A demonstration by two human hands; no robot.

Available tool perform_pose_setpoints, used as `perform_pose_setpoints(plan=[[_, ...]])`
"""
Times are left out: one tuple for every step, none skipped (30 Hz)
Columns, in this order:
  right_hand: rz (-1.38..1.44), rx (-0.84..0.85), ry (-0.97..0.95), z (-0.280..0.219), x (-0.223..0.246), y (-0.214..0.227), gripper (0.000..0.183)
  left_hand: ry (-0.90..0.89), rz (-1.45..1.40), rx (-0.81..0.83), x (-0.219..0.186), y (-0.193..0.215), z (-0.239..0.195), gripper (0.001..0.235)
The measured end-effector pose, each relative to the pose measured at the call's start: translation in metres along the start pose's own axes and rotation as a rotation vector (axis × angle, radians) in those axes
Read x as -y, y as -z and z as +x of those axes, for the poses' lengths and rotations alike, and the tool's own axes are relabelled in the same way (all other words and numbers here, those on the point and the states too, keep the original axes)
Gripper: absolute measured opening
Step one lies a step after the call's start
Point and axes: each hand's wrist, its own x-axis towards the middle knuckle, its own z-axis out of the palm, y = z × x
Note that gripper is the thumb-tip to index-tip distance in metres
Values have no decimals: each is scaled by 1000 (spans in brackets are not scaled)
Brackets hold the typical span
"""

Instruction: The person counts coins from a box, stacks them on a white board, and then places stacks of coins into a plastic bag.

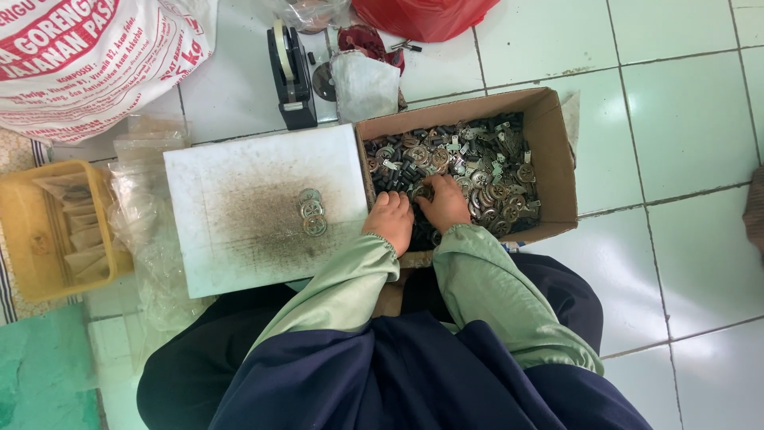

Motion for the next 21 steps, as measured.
perform_pose_setpoints(plan=[[0, 0, 4, -2, 2, 2, 40, 4, 0, -1, 0, 0, 1, 44], [43, -22, 10, -4, 5, 4, 35, -1, 3, -20, 0, 0, 1, 45], [83, -42, 18, -7, 7, 7, 29, -3, 2, -39, 0, 0, 1, 45], [80, -39, 24, -9, 3, 6, 29, 4, -1, -40, -1, -4, 1, 45], [99, -52, 50, -9, -1, 6, 22, 0, -46, -113, -1, -7, 2, 48], [118, -65, 76, -10, -4, 6, 16, -3, -90, -186, 0, -9, 2, 52], [112, -63, 86, -15, -1, 11, 16, 6, -94, -191, 0, -6, -3, 52], [87, -72, 97, -21, 2, 16, 16, -7, -122, -225, 0, -2, -8, 54], [61, -82, 108, -27, 4, 21, 15, -21, -150, -260, 0, 1, -12, 56], [54, -82, 116, -34, 9, 27, 15, -13, -154, -267, 0, 6, -18, 56], [85, -116, 143, -41, 15, 30, 15, -9, -207, -314, 0, 10, -26, 54], [116, -149, 169, -48, 20, 34, 15, -4, -259, -360, 0, 13, -33, 53], [112, -147, 179, -57, 28, 36, 15, 5, -262, -366, -2, 15, -45, 53], [157, -172, 193, -66, 35, 38, 14, 9, -317, -427, -3, 17, -57, 53], [201, -193, 208, -75, 42, 41, 14, 15, -375, -488, -6, 19, -69, 53], [196, -188, 217, -82, 48, 37, 14, 25, -380, -493, -6, 14, -83, 53], [237, -187, 182, -89, 54, 33, 15, 37, -405, -541, -6, 9, -97, 57], [278, -185, 147, -95, 61, 29, 17, 49, -429, -590, -6, 5, -111, 63], [272, -180, 152, -98, 68, 21, 17, 56, -434, -593, -3, -3, -125, 63], [314, -154, 146, -102, 76, 12, 18, 77, -453, -663, 0, -10, -138, 63], [354, -126, 143, -104, 85, 4, 18, 103, -472, -735, 3, -17, -151, 64]])
